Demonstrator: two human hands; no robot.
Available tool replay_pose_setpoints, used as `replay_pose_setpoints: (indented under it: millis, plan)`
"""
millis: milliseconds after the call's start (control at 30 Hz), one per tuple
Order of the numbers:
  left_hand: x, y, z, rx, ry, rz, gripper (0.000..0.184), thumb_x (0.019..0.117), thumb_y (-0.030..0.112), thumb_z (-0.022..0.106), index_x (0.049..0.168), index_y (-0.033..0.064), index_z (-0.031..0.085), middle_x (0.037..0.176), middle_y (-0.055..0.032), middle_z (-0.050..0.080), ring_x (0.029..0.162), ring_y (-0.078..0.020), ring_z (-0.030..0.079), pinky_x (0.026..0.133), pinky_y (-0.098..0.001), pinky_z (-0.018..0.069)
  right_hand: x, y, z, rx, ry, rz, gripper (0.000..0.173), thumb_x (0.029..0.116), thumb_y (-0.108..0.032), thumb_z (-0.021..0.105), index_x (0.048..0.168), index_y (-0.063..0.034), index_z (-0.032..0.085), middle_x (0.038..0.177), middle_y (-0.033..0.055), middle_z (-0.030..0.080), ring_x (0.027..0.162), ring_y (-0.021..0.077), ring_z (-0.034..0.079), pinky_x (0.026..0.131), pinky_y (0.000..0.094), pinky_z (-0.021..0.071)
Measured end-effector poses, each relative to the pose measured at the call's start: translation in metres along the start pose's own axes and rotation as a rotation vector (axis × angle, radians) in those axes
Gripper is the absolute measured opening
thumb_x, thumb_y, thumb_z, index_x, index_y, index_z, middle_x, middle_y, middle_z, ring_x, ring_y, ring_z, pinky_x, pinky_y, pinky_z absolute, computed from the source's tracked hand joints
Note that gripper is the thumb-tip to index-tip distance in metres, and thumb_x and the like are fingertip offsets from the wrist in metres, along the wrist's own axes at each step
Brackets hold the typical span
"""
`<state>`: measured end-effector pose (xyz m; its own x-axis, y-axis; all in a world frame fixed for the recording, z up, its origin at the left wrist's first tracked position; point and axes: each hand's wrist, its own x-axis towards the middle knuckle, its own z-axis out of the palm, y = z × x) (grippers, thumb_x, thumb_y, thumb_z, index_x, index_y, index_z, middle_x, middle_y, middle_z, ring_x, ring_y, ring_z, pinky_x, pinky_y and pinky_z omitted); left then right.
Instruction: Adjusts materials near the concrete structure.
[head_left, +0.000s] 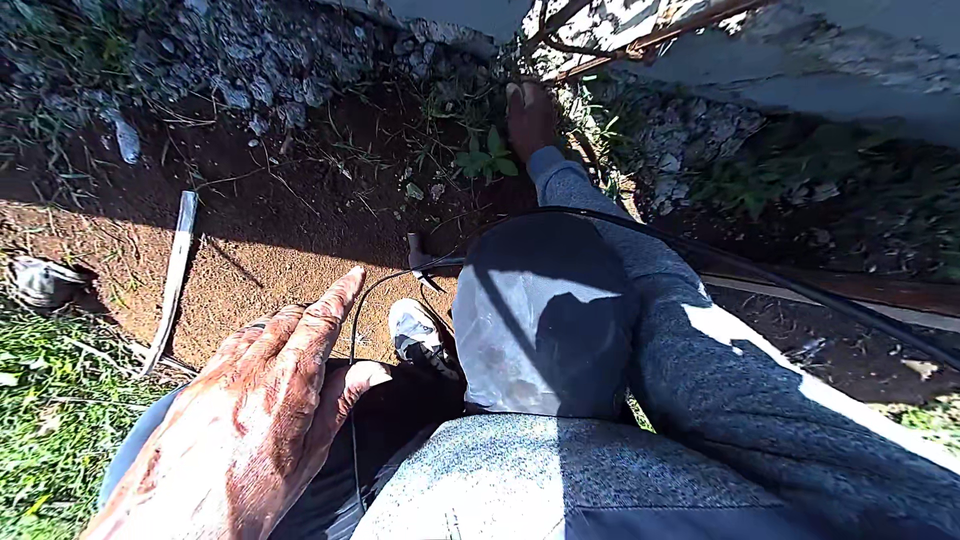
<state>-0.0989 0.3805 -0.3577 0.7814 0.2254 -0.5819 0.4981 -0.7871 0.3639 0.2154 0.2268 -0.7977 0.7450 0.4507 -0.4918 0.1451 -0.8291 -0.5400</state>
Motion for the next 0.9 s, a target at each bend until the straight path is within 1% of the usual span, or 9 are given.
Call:
replay_pose_setpoints:
  millis: [133, 367, 500, 567, 600, 633, 700, 733, 900]
  plan:
    - [0.001, -0.001, 0.001, 0.005, 0.009, 0.014, 0.069, 0.1023, 0.064, 0.04, 0.153, 0.0168, 0.048, 0.125, -0.0129, 0.07, 0.105, -0.0312, 0.07, 0.086, -0.051, 0.0549, -0.024, -0.008, 0.006, -0.244, 0.129, 0.023, 0.053, 0.1092, -0.04, 0.031, 0.107, -0.0046, 0.07, 0.103, 0.0161, 0.075, 0.105, 0.033, 0.072, 0.09, 0.0557, 0.0546]
    - [0.008, -0.007, 0.002, -0.018, 0.026, 0.033, 0.07, 0.1017, 0.064, 0.041, 0.155, 0.0187, 0.045, 0.122, -0.0145, 0.07, 0.106, -0.0325, 0.07, 0.086, -0.0531, 0.0552, -0.135, 0.008, -0.038, -0.294, -0.076, 0.056, 0.057, 0.1106, -0.041, 0.028, 0.114, -0.003, 0.071, 0.107, 0.0214, 0.074, 0.102, 0.0394, 0.072, 0.087, 0.0627, 0.0541]
    - [0.014, -0.007, -0.001, -0.017, 0.03, 0.075, 0.07, 0.1018, 0.064, 0.041, 0.155, 0.0176, 0.045, 0.117, -0.0159, 0.071, 0.103, -0.0337, 0.07, 0.084, -0.054, 0.0546, -0.222, -0.009, -0.139, -0.129, -0.497, 0.484, 0.046, 0.1141, -0.029, 0.034, 0.138, 0.0017, 0.058, 0.132, 0.0237, 0.064, 0.123, 0.0354, 0.062, 0.106, 0.0529, 0.0464]
    - [0.014, -0.007, -0.001, -0.025, 0.02, 0.093, 0.071, 0.1018, 0.064, 0.041, 0.155, 0.0179, 0.045, 0.124, -0.0152, 0.07, 0.107, -0.033, 0.069, 0.088, -0.054, 0.0542, -0.271, 0.053, -0.139, -0.081, -0.382, 0.428, 0.041, 0.1117, -0.033, 0.044, 0.124, 0.0013, 0.064, 0.114, 0.0216, 0.068, 0.106, 0.0315, 0.065, 0.095, 0.0456, 0.0528]
    - [0.014, -0.008, 0.0, -0.022, 0.015, 0.099, 0.071, 0.1017, 0.065, 0.041, 0.155, 0.0182, 0.045, 0.126, -0.0146, 0.069, 0.108, -0.0326, 0.069, 0.088, -0.0537, 0.0539, -0.301, 0.117, -0.108, -0.145, -0.024, 0.08, 0.043, 0.1074, -0.035, 0.052, 0.105, 0.0031, 0.072, 0.089, 0.0202, 0.072, 0.078, 0.0294, 0.069, 0.07, 0.042, 0.0586]
    - [0.014, -0.009, 0.0, -0.017, 0.017, 0.103, 0.071, 0.1014, 0.065, 0.041, 0.154, 0.0175, 0.046, 0.125, -0.015, 0.07, 0.107, -0.033, 0.07, 0.088, -0.0539, 0.0541, -0.301, 0.125, -0.118, -0.2, -0.182, 0.159, 0.045, 0.1084, -0.038, 0.049, 0.12, 0.0007, 0.069, 0.107, 0.021, 0.071, 0.097, 0.0326, 0.069, 0.088, 0.0496, 0.0563]
    - [0.014, -0.01, 0.0, -0.022, -0.001, 0.095, 0.072, 0.1011, 0.065, 0.043, 0.154, 0.0171, 0.047, 0.123, -0.0162, 0.07, 0.105, -0.0341, 0.07, 0.087, -0.0547, 0.0539, -0.294, 0.123, -0.107, -0.397, 0.052, 0.034, 0.052, 0.1039, -0.052, 0.048, 0.119, -0.0088, 0.072, 0.117, 0.0178, 0.071, 0.108, 0.036, 0.067, 0.098, 0.0609, 0.0488]
    - [0.013, -0.01, -0.001, -0.027, -0.015, 0.086, 0.071, 0.1012, 0.065, 0.043, 0.155, 0.0176, 0.046, 0.122, -0.0167, 0.07, 0.104, -0.0346, 0.069, 0.086, -0.0548, 0.0533, -0.274, 0.081, -0.131, -0.415, -0.126, 0.109, 0.054, 0.1062, -0.052, 0.045, 0.133, -0.0092, 0.065, 0.137, 0.0198, 0.062, 0.125, 0.0393, 0.059, 0.109, 0.0633, 0.0405]
    - [0.009, -0.007, -0.004, -0.006, -0.01, 0.04, 0.07, 0.1008, 0.065, 0.043, 0.156, 0.0214, 0.044, 0.122, -0.0142, 0.07, 0.104, -0.0329, 0.07, 0.085, -0.0545, 0.054, -0.135, 0.011, -0.096, -0.238, -0.094, -0.072, 0.045, 0.1073, -0.038, 0.046, 0.133, -0.0068, 0.065, 0.132, 0.0194, 0.064, 0.122, 0.0352, 0.063, 0.105, 0.0542, 0.0503]
